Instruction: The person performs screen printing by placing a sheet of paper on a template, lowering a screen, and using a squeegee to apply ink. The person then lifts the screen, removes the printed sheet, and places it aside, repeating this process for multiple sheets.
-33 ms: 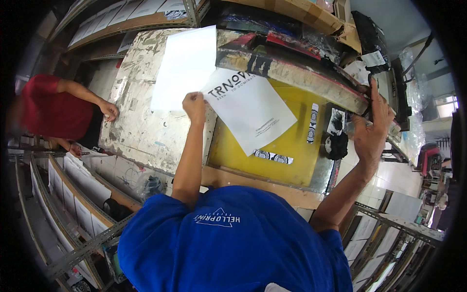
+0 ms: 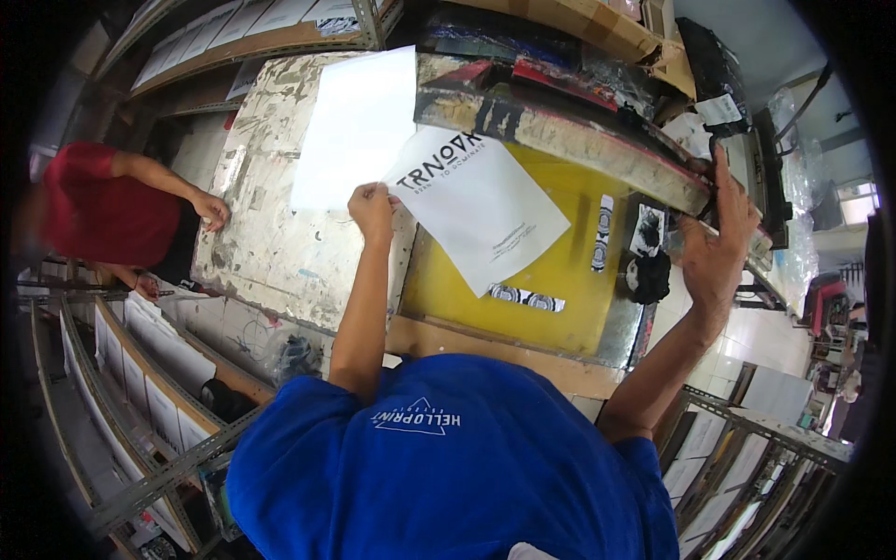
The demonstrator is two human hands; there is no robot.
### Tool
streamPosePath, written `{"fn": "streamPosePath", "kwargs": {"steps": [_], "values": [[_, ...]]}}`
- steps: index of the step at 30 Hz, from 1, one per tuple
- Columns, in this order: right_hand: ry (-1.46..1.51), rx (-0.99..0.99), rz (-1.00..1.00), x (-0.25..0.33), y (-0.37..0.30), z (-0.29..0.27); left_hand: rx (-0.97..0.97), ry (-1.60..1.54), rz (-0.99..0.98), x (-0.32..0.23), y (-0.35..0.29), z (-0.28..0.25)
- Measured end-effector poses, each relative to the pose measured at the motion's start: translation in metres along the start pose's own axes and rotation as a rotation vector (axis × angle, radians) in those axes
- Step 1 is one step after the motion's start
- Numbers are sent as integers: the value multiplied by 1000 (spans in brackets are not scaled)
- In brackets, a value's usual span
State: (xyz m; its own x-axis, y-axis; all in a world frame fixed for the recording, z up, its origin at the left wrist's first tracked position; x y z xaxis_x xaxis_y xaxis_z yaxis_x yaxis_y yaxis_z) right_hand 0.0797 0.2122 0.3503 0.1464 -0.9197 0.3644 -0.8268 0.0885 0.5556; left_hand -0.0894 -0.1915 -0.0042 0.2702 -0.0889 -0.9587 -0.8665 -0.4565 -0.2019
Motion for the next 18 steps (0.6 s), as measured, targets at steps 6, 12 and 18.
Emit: {"fn": "streamPosePath", "kwargs": {"steps": [6, 12, 18], "values": [[39, -14, -133, -1, 8, -1, -63, -52, -112, 39, -51, -46], [-9, -10, -130, -7, 3, 1, -235, -299, -166, 30, -23, -76], [-9, -22, -112, -10, 1, 2, -261, -381, -202, 11, -18, -83]]}}
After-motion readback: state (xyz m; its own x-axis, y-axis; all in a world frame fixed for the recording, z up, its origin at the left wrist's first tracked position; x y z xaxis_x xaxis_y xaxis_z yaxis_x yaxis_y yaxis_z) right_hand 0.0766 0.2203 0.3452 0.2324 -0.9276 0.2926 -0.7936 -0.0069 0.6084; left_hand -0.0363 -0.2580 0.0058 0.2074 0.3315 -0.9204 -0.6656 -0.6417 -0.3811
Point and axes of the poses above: each hand's wrist, its own y-axis towards the middle knuckle, its own z-axis out of the palm, x = y × z, the point moved 6 cm from there along y, towards the middle knuckle, and after that the axes turned 11 degrees about y, right-handed, at the moved point
